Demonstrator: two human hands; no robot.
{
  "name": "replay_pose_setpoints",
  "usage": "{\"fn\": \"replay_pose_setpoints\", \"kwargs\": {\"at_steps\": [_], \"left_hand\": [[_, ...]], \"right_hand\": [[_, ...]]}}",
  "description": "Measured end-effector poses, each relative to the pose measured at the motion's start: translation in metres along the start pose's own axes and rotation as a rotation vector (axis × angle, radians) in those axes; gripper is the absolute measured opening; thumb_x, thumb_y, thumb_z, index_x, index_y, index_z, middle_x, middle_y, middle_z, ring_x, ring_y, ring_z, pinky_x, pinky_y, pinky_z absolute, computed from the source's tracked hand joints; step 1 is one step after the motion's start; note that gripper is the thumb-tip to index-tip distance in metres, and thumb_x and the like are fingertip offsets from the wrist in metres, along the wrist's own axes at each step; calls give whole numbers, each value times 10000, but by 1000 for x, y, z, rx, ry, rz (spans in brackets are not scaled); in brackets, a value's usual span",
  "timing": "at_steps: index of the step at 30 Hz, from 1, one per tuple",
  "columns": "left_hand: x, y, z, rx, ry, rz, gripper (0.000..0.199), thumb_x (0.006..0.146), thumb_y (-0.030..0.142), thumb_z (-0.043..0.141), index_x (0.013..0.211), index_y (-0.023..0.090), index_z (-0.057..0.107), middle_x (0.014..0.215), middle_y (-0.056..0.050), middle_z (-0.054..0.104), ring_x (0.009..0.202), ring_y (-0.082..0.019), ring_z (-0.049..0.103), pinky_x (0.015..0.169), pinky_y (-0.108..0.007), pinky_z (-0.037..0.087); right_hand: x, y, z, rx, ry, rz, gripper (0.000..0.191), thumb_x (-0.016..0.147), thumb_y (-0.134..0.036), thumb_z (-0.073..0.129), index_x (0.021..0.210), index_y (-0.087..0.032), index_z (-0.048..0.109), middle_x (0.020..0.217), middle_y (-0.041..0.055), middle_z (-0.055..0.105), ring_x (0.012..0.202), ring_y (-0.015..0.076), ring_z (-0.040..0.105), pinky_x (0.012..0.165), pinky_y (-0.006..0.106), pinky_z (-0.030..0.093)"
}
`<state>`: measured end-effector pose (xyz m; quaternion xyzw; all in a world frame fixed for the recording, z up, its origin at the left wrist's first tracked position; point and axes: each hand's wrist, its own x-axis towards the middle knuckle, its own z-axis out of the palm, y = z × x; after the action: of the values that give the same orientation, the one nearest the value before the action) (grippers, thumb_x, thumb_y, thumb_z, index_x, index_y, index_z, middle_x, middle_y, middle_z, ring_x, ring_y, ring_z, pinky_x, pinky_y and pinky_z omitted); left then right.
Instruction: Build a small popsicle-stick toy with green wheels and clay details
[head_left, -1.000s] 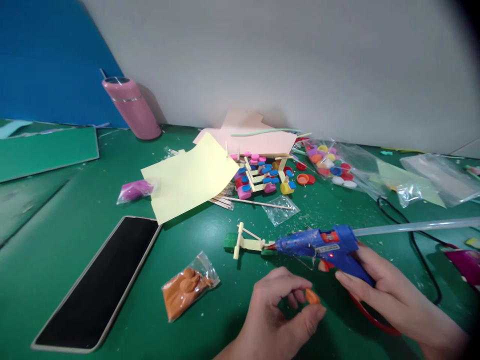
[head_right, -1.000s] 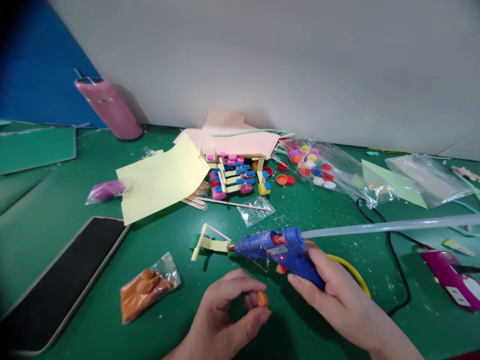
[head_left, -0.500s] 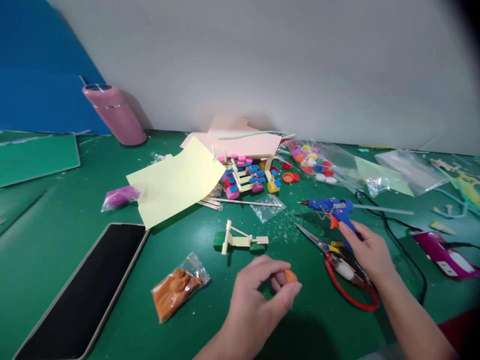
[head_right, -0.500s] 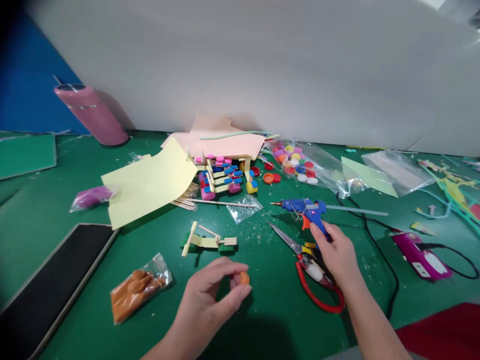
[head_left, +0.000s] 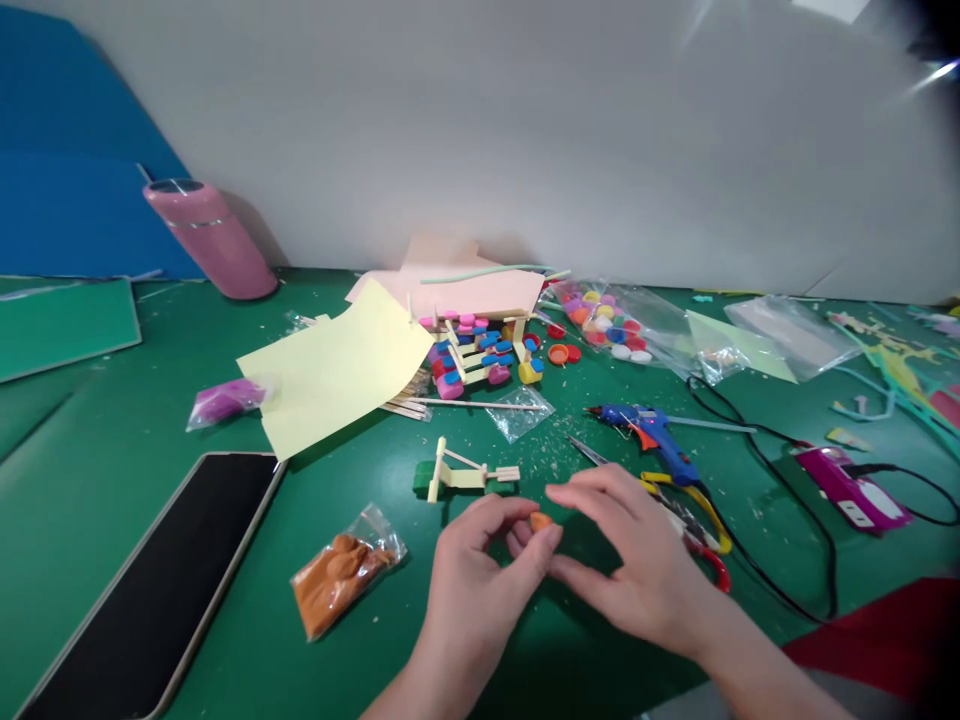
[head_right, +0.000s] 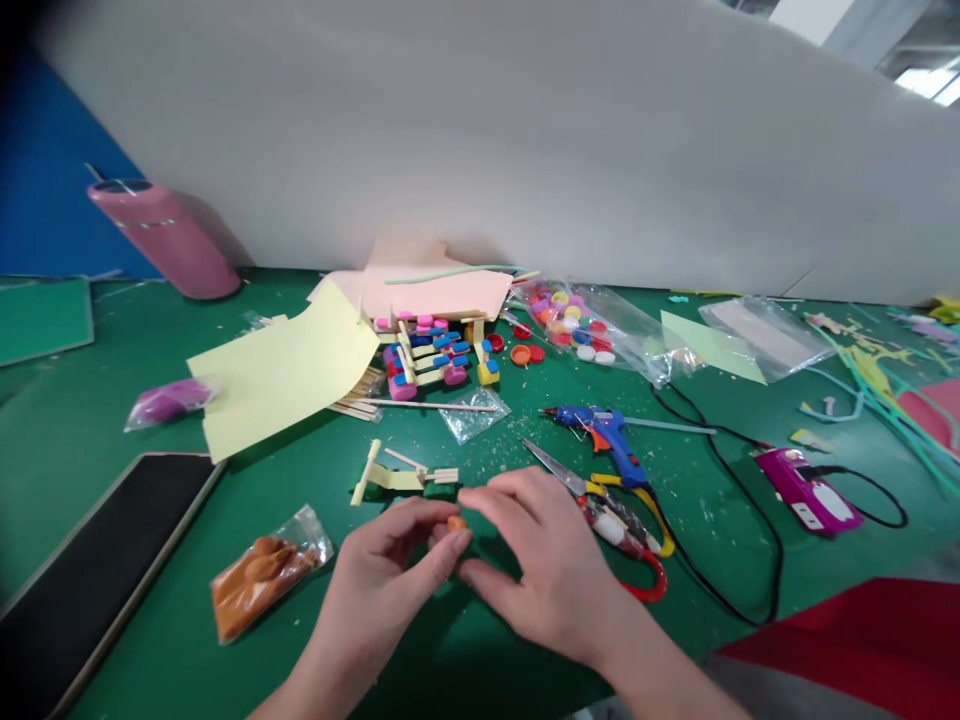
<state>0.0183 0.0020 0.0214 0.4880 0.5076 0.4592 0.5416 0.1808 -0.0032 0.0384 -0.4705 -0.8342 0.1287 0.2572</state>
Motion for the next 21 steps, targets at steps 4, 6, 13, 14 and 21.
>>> {"fn": "replay_pose_setpoints", "kwargs": {"at_steps": [4, 6, 13, 14, 21], "left_hand": [[-3, 1, -6, 74, 11, 13, 64, 630, 200, 672, 652, 140, 664, 556, -4, 592, 522, -124, 523, 504, -231, 449], [-4, 1, -9, 71, 8, 5, 61, 625, 196, 675, 645, 143, 652, 548, 4, 586, 519, -120, 513, 504, -230, 445], [-10, 0, -15, -275, -43, -261, 217, 674, 286, 684, 835, 143, 652, 637, 0, 602, 583, -112, 517, 562, -224, 427], [-10, -1, -16, -341, -70, -309, 195, 702, 300, 663, 813, 139, 654, 634, -2, 599, 575, -105, 510, 562, -220, 418], [-4, -7, -20, -527, -73, -440, 173, 693, 298, 671, 666, 128, 649, 545, 17, 548, 513, -78, 446, 545, -209, 361]], "right_hand": [[8, -15, 19, 75, 89, -70, 174, 785, -208, 584, 959, -207, 574, 820, 48, 594, 743, 194, 545, 635, 337, 455], [10, -13, 25, 107, 103, -74, 124, 777, -170, 579, 894, -207, 593, 788, 39, 594, 718, 187, 535, 616, 330, 439], [12, -9, 34, 446, 210, 58, 123, 750, -170, 633, 852, -221, 584, 772, 13, 567, 713, 162, 534, 630, 288, 450], [12, -9, 36, 482, 221, 75, 125, 746, -167, 637, 845, -221, 583, 773, 10, 564, 718, 160, 534, 635, 284, 451], [11, -5, 46, 569, 159, 132, 293, 714, -190, 682, 978, -229, 560, 762, -15, 513, 685, 135, 512, 625, 259, 445]]}}
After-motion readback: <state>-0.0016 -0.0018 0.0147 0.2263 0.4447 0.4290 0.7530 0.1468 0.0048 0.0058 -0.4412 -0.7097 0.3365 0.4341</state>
